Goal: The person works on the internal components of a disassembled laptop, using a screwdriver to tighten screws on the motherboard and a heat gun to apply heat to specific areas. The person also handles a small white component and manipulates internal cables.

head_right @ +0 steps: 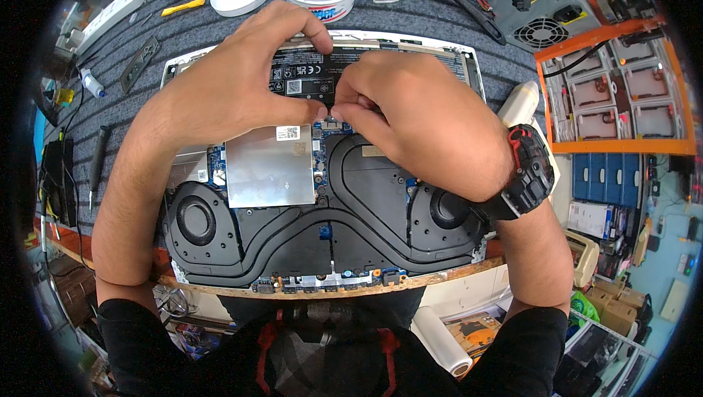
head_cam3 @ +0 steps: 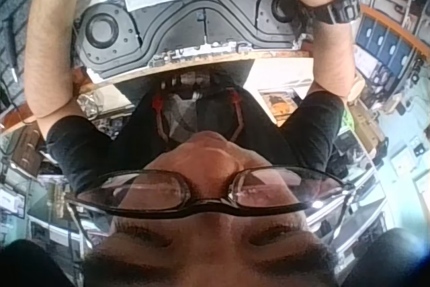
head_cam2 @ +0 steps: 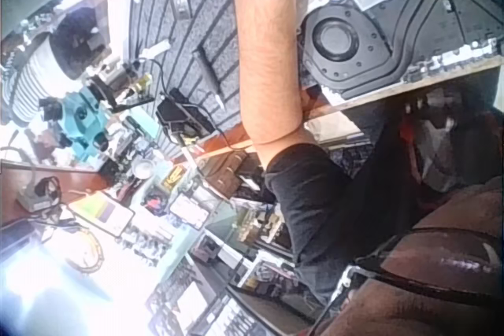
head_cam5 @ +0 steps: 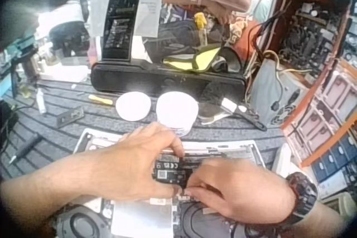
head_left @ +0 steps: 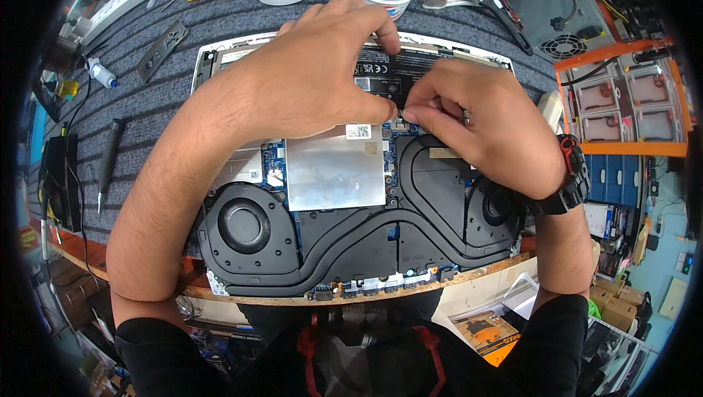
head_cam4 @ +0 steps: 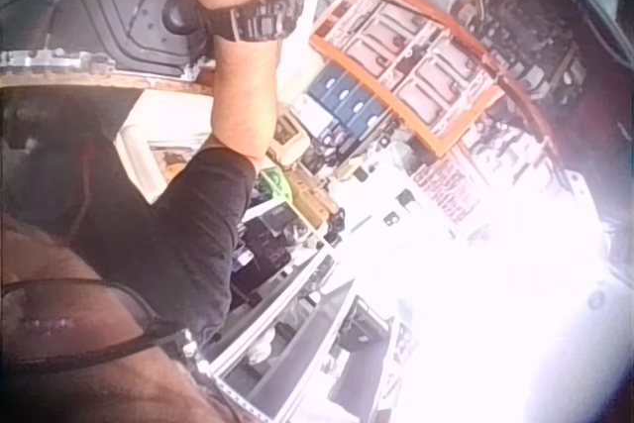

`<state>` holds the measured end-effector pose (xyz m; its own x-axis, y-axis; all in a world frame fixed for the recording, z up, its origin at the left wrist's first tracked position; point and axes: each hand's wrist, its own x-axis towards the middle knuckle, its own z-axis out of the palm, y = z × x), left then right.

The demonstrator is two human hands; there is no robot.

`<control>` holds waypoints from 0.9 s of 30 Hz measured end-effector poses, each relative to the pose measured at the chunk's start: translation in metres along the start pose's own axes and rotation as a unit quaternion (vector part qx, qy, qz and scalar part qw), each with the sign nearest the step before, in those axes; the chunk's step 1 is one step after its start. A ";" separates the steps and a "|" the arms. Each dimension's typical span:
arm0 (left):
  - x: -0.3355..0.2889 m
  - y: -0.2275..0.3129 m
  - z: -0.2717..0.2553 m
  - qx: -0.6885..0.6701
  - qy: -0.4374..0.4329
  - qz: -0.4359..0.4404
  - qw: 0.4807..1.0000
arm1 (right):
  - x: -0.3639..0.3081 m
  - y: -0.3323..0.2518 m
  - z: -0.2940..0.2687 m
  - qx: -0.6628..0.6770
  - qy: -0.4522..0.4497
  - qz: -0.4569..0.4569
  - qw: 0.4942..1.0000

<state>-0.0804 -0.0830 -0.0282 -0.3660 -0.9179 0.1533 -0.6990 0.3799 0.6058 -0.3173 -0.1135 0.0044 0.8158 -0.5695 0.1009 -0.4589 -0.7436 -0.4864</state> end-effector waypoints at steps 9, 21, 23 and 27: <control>-0.001 -0.001 0.000 -0.002 0.006 0.034 0.999 | -0.003 -0.001 0.008 -0.015 0.043 0.004 0.999; -0.002 0.000 0.002 0.000 0.024 0.027 0.999 | -0.005 0.001 0.006 0.007 0.040 -0.020 0.999; -0.001 0.001 0.003 0.003 0.027 0.030 0.999 | -0.009 0.007 0.000 0.001 0.044 -0.062 0.997; -0.001 0.002 0.002 0.012 0.022 0.018 1.000 | -0.013 0.007 0.001 0.002 0.039 -0.060 0.997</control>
<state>-0.0828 -0.0807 -0.0288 -0.3642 -0.9073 0.2104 -0.7000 0.4156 0.5808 -0.3306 -0.1112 -0.0008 0.8348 -0.5022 0.2258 -0.3578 -0.8065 -0.4707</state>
